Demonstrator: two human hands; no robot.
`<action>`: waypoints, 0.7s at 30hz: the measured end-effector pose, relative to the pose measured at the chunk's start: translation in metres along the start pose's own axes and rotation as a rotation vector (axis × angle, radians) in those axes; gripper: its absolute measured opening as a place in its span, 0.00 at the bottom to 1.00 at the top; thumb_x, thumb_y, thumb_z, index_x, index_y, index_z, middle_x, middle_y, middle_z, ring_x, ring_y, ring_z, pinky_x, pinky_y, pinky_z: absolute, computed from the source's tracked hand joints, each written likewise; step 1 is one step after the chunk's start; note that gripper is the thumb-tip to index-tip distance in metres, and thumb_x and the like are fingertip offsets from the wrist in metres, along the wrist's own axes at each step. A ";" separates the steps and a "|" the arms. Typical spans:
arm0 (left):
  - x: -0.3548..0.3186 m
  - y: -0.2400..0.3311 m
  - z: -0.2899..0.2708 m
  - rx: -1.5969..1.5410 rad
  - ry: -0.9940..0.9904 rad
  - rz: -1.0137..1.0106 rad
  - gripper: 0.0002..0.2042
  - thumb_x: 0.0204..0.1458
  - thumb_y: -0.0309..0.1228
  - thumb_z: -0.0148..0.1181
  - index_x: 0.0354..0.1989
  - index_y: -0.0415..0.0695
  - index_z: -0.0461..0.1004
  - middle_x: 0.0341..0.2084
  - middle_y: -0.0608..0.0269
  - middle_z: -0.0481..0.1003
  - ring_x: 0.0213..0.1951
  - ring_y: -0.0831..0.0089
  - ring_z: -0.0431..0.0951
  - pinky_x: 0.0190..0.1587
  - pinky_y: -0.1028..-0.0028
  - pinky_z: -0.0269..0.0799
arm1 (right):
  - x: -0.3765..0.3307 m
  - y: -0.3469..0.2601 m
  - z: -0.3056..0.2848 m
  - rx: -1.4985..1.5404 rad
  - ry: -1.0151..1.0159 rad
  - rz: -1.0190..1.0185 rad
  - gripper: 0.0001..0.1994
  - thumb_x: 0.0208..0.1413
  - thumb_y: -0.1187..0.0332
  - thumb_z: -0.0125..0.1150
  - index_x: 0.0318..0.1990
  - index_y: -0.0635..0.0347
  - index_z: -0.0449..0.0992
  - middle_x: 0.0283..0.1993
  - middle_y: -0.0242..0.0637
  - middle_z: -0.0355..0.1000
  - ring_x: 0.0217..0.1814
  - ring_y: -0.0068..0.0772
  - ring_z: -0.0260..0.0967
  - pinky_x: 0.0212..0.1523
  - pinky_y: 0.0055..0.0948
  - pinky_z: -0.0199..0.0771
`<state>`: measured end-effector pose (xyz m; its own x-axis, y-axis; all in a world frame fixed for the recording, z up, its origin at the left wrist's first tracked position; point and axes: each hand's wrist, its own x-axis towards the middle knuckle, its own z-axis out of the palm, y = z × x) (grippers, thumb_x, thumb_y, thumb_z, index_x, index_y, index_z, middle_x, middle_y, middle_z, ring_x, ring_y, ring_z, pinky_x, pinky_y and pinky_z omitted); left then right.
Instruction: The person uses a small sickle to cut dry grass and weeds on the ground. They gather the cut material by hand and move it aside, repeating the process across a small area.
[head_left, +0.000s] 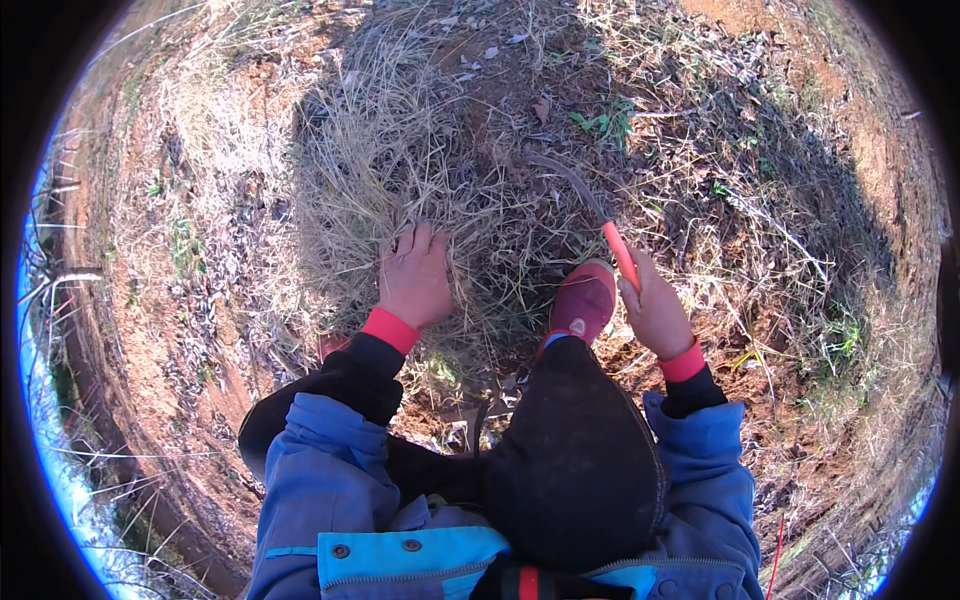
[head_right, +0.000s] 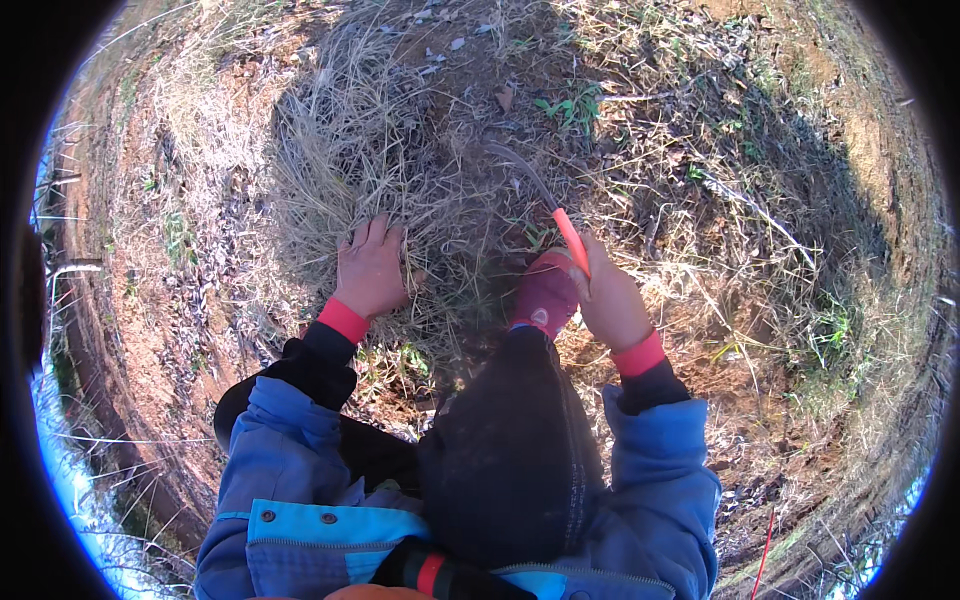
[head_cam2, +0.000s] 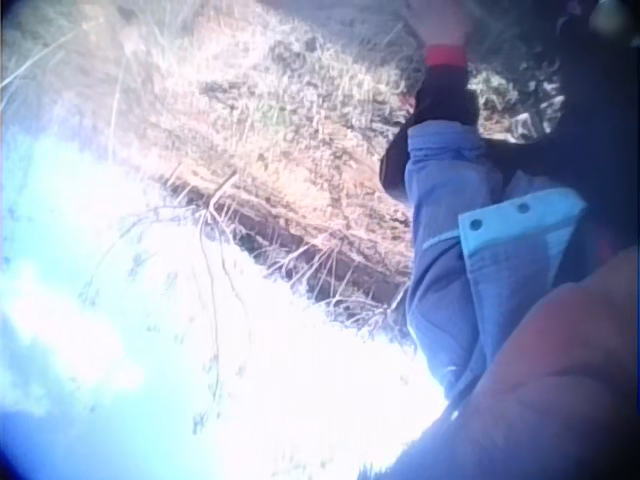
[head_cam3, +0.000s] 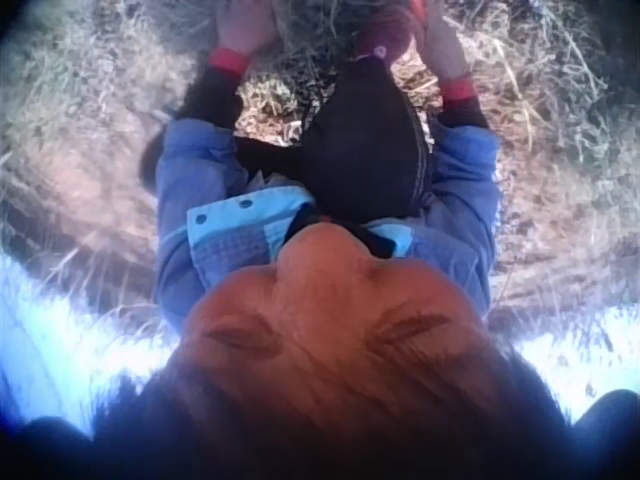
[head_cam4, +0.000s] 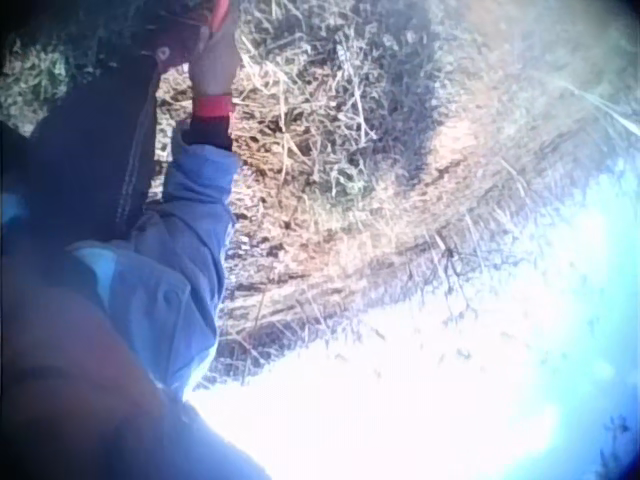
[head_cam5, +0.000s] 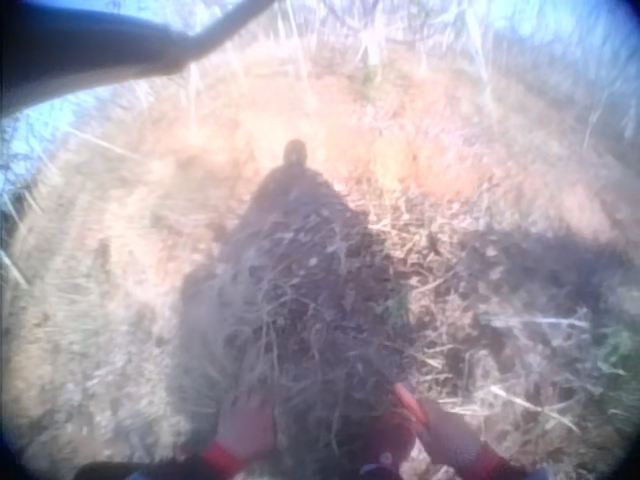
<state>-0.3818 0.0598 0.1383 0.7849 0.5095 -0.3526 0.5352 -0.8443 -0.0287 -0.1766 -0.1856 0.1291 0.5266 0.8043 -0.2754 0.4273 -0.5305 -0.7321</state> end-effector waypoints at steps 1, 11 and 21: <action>0.005 0.001 -0.006 0.062 0.108 0.063 0.22 0.49 0.43 0.56 0.50 0.43 0.72 0.51 0.54 0.68 0.58 0.60 0.64 0.60 0.49 0.53 | -0.001 0.013 0.013 -0.018 -0.060 0.080 0.20 0.58 0.66 0.51 0.57 0.59 0.58 0.37 0.60 0.71 0.35 0.64 0.70 0.34 0.53 0.68; 0.095 0.017 0.012 -0.331 0.036 -0.179 0.19 0.48 0.36 0.60 0.48 0.42 0.72 0.47 0.55 0.69 0.48 0.54 0.73 0.47 0.58 0.71 | 0.037 0.018 0.050 0.181 0.030 0.123 0.10 0.59 0.65 0.53 0.43 0.60 0.66 0.30 0.48 0.70 0.34 0.52 0.72 0.34 0.45 0.68; 0.085 -0.025 0.035 -0.265 -0.128 -0.111 0.17 0.49 0.40 0.60 0.44 0.43 0.73 0.40 0.54 0.71 0.41 0.54 0.75 0.44 0.60 0.73 | 0.077 0.012 0.089 0.121 -0.210 0.251 0.16 0.59 0.62 0.52 0.44 0.66 0.63 0.33 0.56 0.72 0.37 0.60 0.71 0.37 0.48 0.70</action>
<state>-0.3390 0.1184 0.0765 0.6803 0.5570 -0.4764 0.6915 -0.7032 0.1653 -0.1962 -0.1059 0.0439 0.4360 0.6968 -0.5696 0.2063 -0.6934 -0.6903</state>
